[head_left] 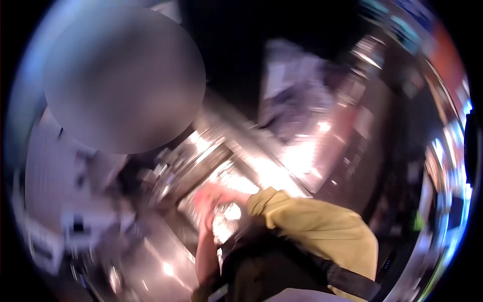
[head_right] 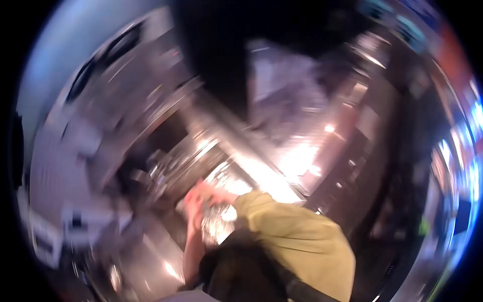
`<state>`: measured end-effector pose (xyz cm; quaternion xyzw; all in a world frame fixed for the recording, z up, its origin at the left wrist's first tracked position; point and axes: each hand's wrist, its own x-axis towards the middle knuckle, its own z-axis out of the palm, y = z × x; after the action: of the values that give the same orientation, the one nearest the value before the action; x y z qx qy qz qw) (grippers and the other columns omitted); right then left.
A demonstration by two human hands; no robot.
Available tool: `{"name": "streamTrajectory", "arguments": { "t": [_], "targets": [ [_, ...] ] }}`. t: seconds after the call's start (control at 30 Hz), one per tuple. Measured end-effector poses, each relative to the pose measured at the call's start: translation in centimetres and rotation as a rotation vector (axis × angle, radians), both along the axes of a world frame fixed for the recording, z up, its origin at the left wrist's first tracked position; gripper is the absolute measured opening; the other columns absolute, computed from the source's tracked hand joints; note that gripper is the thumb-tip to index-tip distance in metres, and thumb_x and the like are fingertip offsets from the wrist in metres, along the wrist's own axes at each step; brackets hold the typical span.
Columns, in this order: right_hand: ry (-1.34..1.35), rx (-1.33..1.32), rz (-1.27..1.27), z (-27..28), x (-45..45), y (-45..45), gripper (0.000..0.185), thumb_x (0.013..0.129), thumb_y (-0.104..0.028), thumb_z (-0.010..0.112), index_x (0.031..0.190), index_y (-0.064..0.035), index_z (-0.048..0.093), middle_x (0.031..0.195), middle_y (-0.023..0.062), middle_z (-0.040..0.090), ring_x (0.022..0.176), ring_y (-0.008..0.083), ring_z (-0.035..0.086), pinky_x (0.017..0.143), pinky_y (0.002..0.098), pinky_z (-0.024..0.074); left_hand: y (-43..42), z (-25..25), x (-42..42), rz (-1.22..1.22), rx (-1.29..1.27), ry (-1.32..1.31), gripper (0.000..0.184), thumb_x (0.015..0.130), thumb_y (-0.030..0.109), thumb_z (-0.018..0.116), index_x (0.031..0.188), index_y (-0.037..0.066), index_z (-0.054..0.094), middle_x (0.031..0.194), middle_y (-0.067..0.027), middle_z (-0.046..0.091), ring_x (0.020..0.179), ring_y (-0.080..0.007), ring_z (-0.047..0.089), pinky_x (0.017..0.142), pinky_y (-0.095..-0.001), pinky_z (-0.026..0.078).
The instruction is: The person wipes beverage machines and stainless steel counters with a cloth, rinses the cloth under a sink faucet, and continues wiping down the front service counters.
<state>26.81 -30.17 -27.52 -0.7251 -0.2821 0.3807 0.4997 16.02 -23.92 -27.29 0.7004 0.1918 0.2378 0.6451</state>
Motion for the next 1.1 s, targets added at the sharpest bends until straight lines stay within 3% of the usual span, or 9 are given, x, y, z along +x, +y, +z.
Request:
{"name": "streamTrajectory", "arguments": {
  "t": [0.03, 0.07, 0.1, 0.17, 0.3, 0.33, 0.47, 1.0, 1.1],
  "targets": [
    [-0.012, 0.019, -0.024, 0.6, -0.7, -0.8, 0.053, 0.080, -0.028, 0.050, 0.123, -0.0041, 0.028, 0.100, 0.0132, 0.054, 0.089, 0.0226, 0.051, 0.078, 0.0354, 0.0398, -1.1, 0.7, 0.7, 0.217, -0.531, 0.108, 0.021, 0.077, 0.011, 0.053, 0.095, 0.001, 0.053, 0.090, -0.0077, 0.057, 0.083, -0.0178, 0.054, 0.068, -0.0272, 0.047],
    [-0.017, 0.044, -0.053, 1.2, -0.9, -1.4, 0.052, 0.080, -0.028, 0.049, 0.121, -0.0038, 0.029, 0.099, 0.0132, 0.053, 0.088, 0.0224, 0.051, 0.078, 0.0354, 0.0397, -0.9, -0.2, 1.4, 0.100, -0.041, 0.095, 0.019, 0.078, 0.013, 0.054, 0.092, 0.001, 0.054, 0.090, -0.0076, 0.057, 0.078, -0.0167, 0.055, 0.067, -0.0276, 0.048],
    [-0.022, 0.063, -0.102, 1.4, -0.6, -2.5, 0.050, 0.080, -0.028, 0.049, 0.119, -0.0034, 0.029, 0.097, 0.0133, 0.053, 0.087, 0.0222, 0.050, 0.077, 0.0354, 0.0395, -0.5, -2.4, 2.3, -0.131, -0.753, -0.280, 0.017, 0.078, 0.013, 0.055, 0.089, 0.000, 0.055, 0.096, -0.0091, 0.056, 0.081, -0.0168, 0.055, 0.067, -0.0288, 0.048],
    [-0.014, 0.099, -0.212, 3.2, 0.4, -5.2, 0.046, 0.080, -0.027, 0.049, 0.115, -0.0027, 0.031, 0.095, 0.0133, 0.052, 0.085, 0.0219, 0.050, 0.075, 0.0355, 0.0393, -7.1, 0.6, 7.0, 0.320, -0.210, -0.110, 0.021, 0.078, 0.021, 0.057, 0.091, 0.004, 0.055, 0.107, -0.0106, 0.051, 0.091, -0.0198, 0.051, 0.073, -0.0332, 0.045],
    [0.009, 0.161, -0.342, 5.3, -0.3, -6.8, 0.040, 0.080, -0.026, 0.047, 0.108, -0.0013, 0.033, 0.089, 0.0133, 0.051, 0.081, 0.0212, 0.048, 0.071, 0.0356, 0.0388, -2.1, 1.7, 3.2, -0.298, -0.655, 0.374, 0.031, 0.081, 0.030, 0.054, 0.104, 0.009, 0.049, 0.118, -0.0094, 0.043, 0.110, -0.0235, 0.040, 0.087, -0.0387, 0.036],
    [0.014, 0.176, -0.384, 5.6, -0.3, -7.3, 0.038, 0.080, -0.026, 0.047, 0.106, -0.0010, 0.033, 0.088, 0.0133, 0.051, 0.080, 0.0210, 0.048, 0.070, 0.0356, 0.0387, 1.3, -4.6, 3.2, -0.631, -0.551, 0.317, 0.043, 0.088, 0.035, 0.043, 0.121, 0.010, 0.036, 0.127, -0.0088, 0.036, 0.117, -0.0240, 0.035, 0.094, -0.0392, 0.031],
    [0.018, 0.230, -0.511, 7.0, 0.2, -8.0, 0.033, 0.080, -0.025, 0.046, 0.099, 0.0004, 0.036, 0.082, 0.0133, 0.049, 0.076, 0.0203, 0.047, 0.067, 0.0358, 0.0381, -3.7, 0.5, 0.9, -0.534, -0.556, 0.416, 0.043, 0.087, 0.035, 0.043, 0.122, 0.010, 0.035, 0.127, -0.0087, 0.036, 0.117, -0.0238, 0.035, 0.094, -0.0391, 0.031],
    [-0.193, 0.542, -0.848, 15.8, -2.2, -2.3, 0.030, 0.081, -0.021, 0.041, 0.069, 0.0059, 0.045, 0.060, 0.0134, 0.044, 0.059, 0.0175, 0.041, 0.052, 0.0363, 0.0361, -3.4, 6.8, 3.3, -0.438, -0.568, 0.274, 0.047, 0.086, 0.039, 0.044, 0.124, 0.013, 0.032, 0.128, -0.0085, 0.035, 0.118, -0.0229, 0.034, 0.095, -0.0386, 0.030],
    [-0.242, 0.537, -0.769, 16.0, -2.5, -0.8, 0.029, 0.081, -0.021, 0.040, 0.070, 0.0055, 0.048, 0.058, 0.0121, 0.046, 0.058, 0.0166, 0.045, 0.051, 0.0344, 0.0377, -3.9, 7.0, 2.0, -0.437, -0.631, 0.261, 0.048, 0.086, 0.039, 0.044, 0.125, 0.013, 0.032, 0.128, -0.0084, 0.035, 0.118, -0.0227, 0.034, 0.095, -0.0386, 0.030]
  ]
}}
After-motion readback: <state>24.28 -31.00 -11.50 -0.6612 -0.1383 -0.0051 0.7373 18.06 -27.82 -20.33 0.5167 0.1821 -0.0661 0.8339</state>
